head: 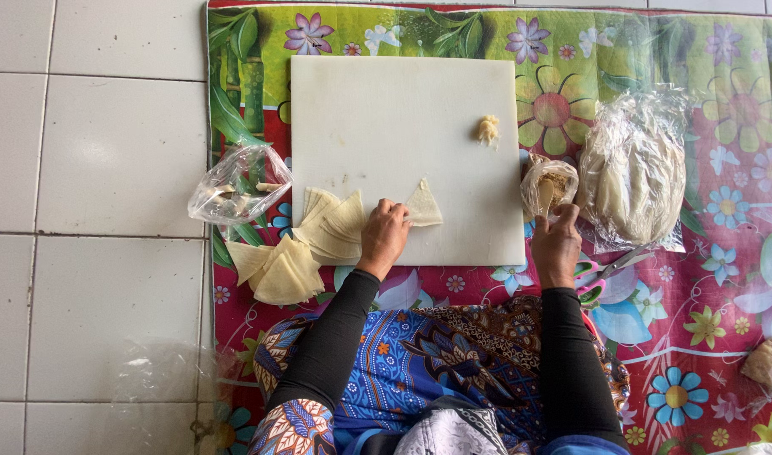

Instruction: The person sits on a floral mat and prepares samosas by hand. They fold thin pastry sheets into cones, fill them with a brown mixture using a small spoon, and seal the edges. The finished samosas are placed into a plastic bag.

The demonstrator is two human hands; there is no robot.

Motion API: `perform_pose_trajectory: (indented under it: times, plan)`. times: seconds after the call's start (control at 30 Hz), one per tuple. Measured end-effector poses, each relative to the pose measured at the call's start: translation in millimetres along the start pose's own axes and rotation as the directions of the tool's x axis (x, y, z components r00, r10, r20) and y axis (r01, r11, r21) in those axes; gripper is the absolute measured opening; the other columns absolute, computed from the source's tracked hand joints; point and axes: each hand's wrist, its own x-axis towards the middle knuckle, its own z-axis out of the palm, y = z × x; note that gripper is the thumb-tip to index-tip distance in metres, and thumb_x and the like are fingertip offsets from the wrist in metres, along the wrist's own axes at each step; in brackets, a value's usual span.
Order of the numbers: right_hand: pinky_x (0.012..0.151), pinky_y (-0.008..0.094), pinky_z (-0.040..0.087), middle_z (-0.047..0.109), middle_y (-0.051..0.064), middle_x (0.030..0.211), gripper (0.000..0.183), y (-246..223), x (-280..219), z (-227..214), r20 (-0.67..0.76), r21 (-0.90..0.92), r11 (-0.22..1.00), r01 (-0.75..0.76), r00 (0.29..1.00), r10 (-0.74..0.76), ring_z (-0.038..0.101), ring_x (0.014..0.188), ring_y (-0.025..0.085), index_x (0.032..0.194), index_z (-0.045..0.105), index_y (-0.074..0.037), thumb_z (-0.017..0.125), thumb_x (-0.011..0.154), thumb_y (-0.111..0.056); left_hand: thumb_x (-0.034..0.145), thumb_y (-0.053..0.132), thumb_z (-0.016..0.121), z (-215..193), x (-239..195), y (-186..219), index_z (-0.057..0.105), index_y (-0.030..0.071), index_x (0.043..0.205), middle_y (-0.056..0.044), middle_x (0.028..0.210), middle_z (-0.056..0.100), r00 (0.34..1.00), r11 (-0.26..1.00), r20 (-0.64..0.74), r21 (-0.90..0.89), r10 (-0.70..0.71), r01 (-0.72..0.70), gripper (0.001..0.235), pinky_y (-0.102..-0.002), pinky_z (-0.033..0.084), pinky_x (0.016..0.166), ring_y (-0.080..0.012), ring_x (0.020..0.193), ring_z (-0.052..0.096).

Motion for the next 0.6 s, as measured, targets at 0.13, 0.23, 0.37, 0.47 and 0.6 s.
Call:
perform_pose_trajectory:
  times: [0.13, 0.23, 0.37, 0.47, 0.6]
  plan:
    - [0.070, 0.047, 0.055, 0.070, 0.017, 0.084, 0.027, 19.0, 10.5, -0.8, -0.133, -0.013, 0.997, 0.071, 0.989, -0.072, 0.072, 0.075, 0.036, 0.118, 0.050, -0.003, 0.068, 0.102, -0.014, 0.082, 0.020, 0.083, -11.4, -1.4, 7.5, 0.067, 0.008, 0.108, -0.011, 0.111, 0.060, 0.997, 0.998, -0.032, 0.008, -0.067, 0.067, 0.033, -0.043, 0.056, 0.081, -0.0315, 0.102, 0.065]
    - [0.070, 0.046, 0.054, 0.070, 0.016, 0.085, 0.019, 29.8, 12.5, 1.8, -0.136, -0.162, 0.980, 0.117, 0.981, -0.140, 0.070, 0.075, 0.036, 0.110, 0.054, -0.004, 0.070, 0.103, -0.011, 0.082, 0.022, 0.083, -13.0, 0.0, 10.5, 0.066, 0.010, 0.109, -0.012, 0.113, 0.060, 0.995, 0.995, -0.001, 0.019, -0.099, 0.099, 0.035, -0.043, 0.057, 0.080, -0.0314, 0.102, 0.066]
    - [0.068, 0.043, 0.054, 0.070, 0.015, 0.084, 0.017, 35.3, 12.3, 10.3, -0.151, -0.080, 0.977, 0.200, 0.966, -0.210, 0.069, 0.073, 0.032, 0.100, 0.059, -0.002, 0.075, 0.100, -0.008, 0.081, 0.022, 0.084, -15.3, 1.4, 10.8, 0.065, 0.010, 0.109, -0.012, 0.112, 0.060, 0.995, 0.995, 0.009, 0.023, -0.102, 0.101, 0.035, -0.043, 0.057, 0.079, -0.0320, 0.102, 0.066]
    - [0.059, 0.036, 0.054, 0.070, 0.011, 0.084, 0.015, 38.0, 14.8, 15.3, -0.086, 0.215, 0.976, 0.040, 0.996, -0.022, 0.069, 0.069, 0.020, 0.100, 0.061, -0.001, 0.074, 0.099, -0.008, 0.081, 0.022, 0.084, -15.7, 1.2, 10.4, 0.065, 0.010, 0.109, -0.012, 0.112, 0.060, 0.995, 0.995, 0.025, 0.029, -0.101, 0.100, 0.036, -0.043, 0.057, 0.079, -0.0317, 0.102, 0.067]
    - [0.049, 0.027, 0.047, 0.068, 0.008, 0.080, 0.013, 50.1, 16.9, 19.4, 0.137, 0.638, 0.709, -0.300, 0.950, 0.279, 0.060, 0.058, 0.011, 0.103, 0.059, -0.002, 0.069, 0.103, -0.010, 0.081, 0.021, 0.084, -14.2, 1.2, 9.6, 0.064, 0.010, 0.110, -0.012, 0.112, 0.060, 0.995, 0.995, 0.013, 0.037, -0.097, 0.096, 0.037, -0.044, 0.057, 0.078, -0.0324, 0.102, 0.067]
